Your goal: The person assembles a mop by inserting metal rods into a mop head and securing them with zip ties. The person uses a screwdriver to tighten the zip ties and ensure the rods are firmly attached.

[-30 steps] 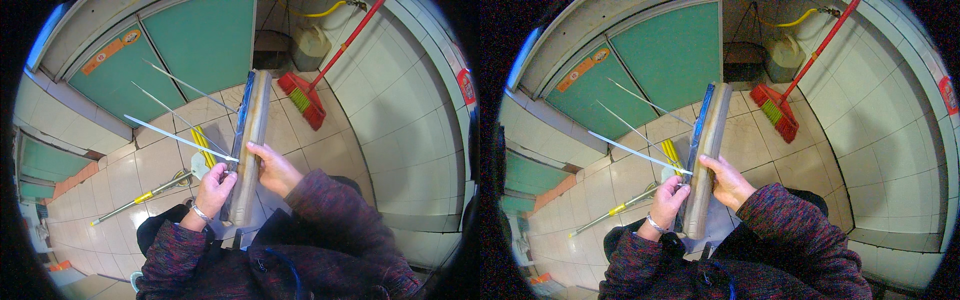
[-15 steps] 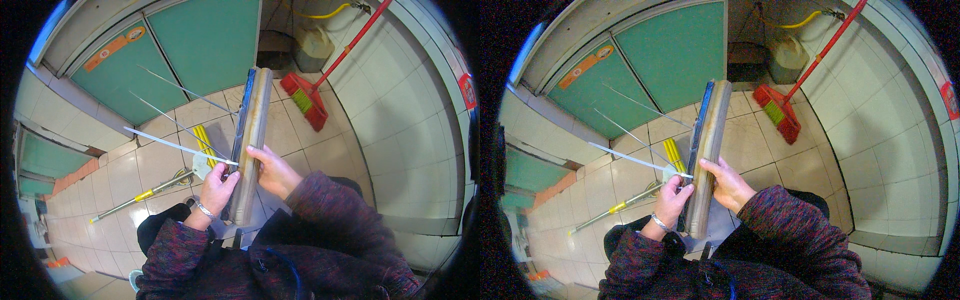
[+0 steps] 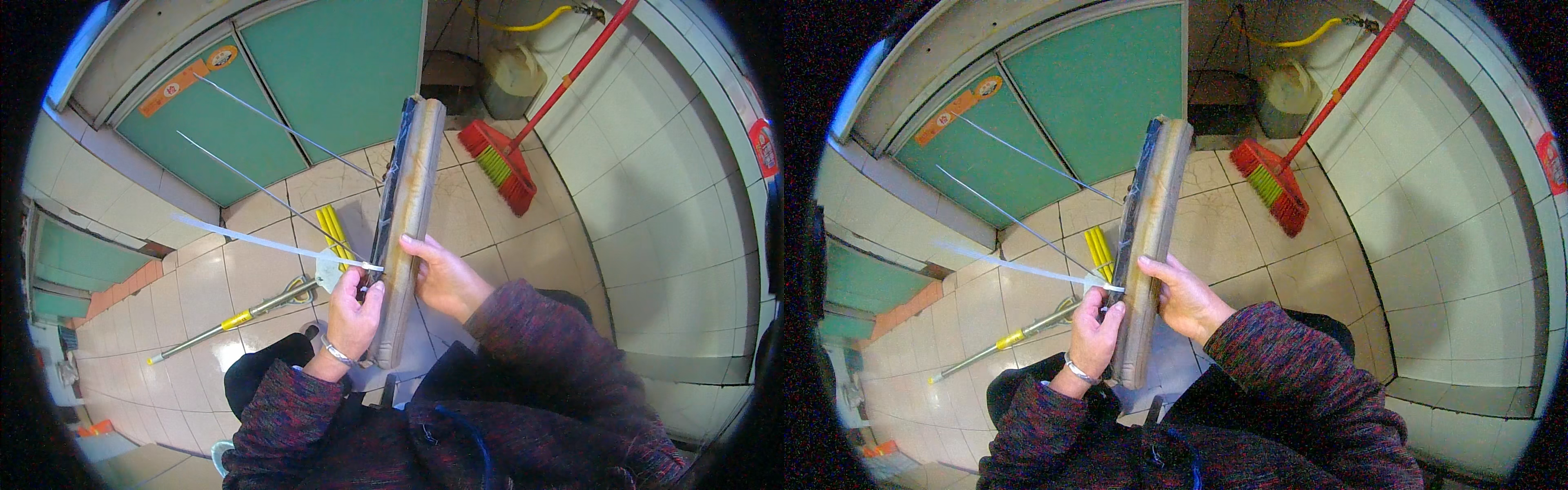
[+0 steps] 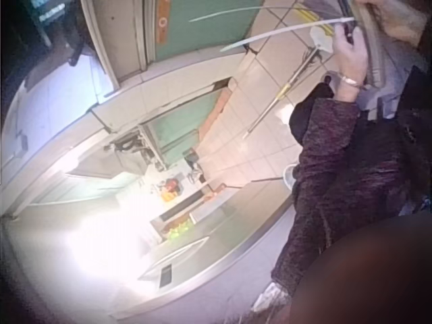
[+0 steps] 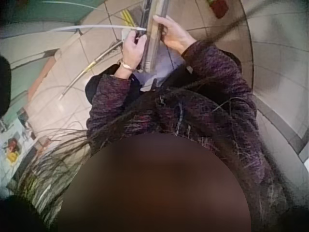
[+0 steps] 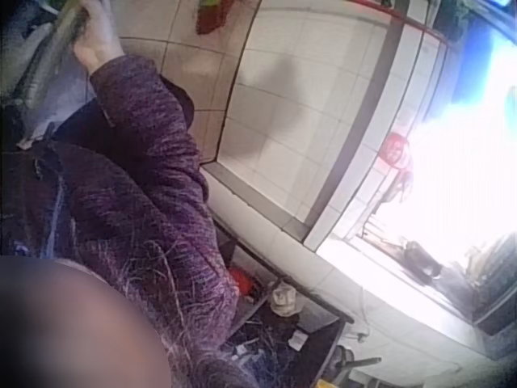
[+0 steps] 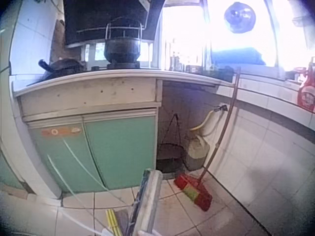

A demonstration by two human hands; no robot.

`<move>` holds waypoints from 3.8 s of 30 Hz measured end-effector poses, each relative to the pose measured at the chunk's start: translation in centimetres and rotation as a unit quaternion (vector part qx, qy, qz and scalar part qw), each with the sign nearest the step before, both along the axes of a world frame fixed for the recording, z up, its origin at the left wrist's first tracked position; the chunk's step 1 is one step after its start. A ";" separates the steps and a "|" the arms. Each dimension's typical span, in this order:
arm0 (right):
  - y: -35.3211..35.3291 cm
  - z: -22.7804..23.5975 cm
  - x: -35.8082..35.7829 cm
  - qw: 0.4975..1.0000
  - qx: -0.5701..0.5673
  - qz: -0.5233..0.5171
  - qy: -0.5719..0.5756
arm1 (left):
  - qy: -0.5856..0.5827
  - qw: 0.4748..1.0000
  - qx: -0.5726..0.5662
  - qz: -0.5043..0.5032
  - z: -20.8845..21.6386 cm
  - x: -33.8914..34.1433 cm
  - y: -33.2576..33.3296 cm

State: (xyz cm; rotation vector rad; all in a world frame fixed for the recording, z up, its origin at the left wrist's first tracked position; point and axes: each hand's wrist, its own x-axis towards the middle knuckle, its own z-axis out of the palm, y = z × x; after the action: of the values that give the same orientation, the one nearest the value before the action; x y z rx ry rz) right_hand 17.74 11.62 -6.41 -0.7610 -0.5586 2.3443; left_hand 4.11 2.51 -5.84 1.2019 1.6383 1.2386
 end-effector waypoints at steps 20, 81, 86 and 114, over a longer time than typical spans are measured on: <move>0.0 -0.5 -0.1 1.000 -0.004 0.023 -0.007 | 0.070 0.998 -0.001 0.001 0.1 -0.6 -0.3; -0.1 -2.2 -0.1 0.993 -0.082 0.087 -0.014 | -0.506 0.829 -0.217 -0.102 -0.1 -2.0 0.3; -0.2 -3.5 0.5 0.990 -0.028 0.133 -0.035 | -0.396 0.883 -0.212 -0.134 -0.4 -1.1 -0.4; -1.4 -33.0 15.2 0.428 0.468 0.303 -0.711 | -0.328 0.891 -0.289 0.123 -4.2 -4.1 2.1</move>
State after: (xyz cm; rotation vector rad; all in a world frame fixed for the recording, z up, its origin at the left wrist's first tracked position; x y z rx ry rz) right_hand 32.94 10.23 -39.44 -1.9069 -2.8157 0.5848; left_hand 0.06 4.58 -10.07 0.1671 1.4839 1.0250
